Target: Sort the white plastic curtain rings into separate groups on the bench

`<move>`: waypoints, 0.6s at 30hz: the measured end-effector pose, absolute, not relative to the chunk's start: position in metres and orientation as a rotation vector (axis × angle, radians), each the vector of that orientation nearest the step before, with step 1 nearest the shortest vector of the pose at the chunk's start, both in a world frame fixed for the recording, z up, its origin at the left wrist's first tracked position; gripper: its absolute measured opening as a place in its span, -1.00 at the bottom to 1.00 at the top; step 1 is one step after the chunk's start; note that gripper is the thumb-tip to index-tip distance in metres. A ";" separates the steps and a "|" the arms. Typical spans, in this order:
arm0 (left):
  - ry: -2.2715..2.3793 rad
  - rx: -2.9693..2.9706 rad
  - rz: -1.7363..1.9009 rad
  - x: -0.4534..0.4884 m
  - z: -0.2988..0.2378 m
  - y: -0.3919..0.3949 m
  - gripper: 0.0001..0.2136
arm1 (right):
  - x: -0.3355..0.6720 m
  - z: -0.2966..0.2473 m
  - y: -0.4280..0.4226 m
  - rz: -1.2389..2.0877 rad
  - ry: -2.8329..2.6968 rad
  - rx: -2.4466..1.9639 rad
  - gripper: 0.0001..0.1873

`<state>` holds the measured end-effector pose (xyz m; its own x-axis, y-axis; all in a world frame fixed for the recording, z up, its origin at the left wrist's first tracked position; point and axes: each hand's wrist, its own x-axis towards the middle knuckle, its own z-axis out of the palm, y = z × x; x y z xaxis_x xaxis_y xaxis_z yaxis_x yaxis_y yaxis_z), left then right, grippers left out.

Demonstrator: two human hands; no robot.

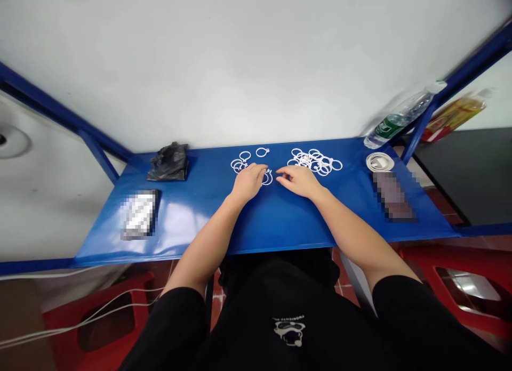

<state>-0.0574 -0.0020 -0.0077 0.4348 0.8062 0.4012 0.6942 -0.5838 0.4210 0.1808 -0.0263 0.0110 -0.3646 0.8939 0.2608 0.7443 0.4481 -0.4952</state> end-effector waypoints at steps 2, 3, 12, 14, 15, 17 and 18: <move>1.239 2.494 0.908 -0.057 -0.008 -0.004 -0.64 | 0.180 0.012 -0.028 0.415 -2.205 -1.338 -0.68; 1.202 2.500 0.925 -0.056 -0.008 -0.005 -0.64 | 0.180 0.013 -0.029 0.425 -2.206 -1.320 -0.67; 1.044 2.547 0.936 -0.050 -0.007 -0.009 -0.66 | 0.179 0.012 -0.029 0.442 -2.208 -1.217 -0.67; 1.043 2.549 0.895 -0.049 -0.006 -0.010 -0.66 | 0.178 0.012 -0.029 0.454 -2.194 -1.228 -0.69; 1.043 2.549 0.874 -0.048 -0.005 -0.011 -0.67 | 0.178 0.012 -0.029 0.467 -2.184 -1.240 -0.70; 1.048 2.549 0.834 -0.047 -0.003 -0.012 -0.67 | 0.178 0.012 -0.029 0.504 -2.149 -1.268 -0.75; 1.050 2.550 0.817 -0.047 -0.002 -0.013 -0.68 | 0.177 0.012 -0.029 0.521 -2.128 -1.281 -0.78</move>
<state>-0.0465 -0.0126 -0.0015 0.5795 0.7107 0.3989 0.5614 -0.7029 0.4367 0.1773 -0.0292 0.0120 -0.3583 0.8883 0.2873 0.6552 0.4585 -0.6004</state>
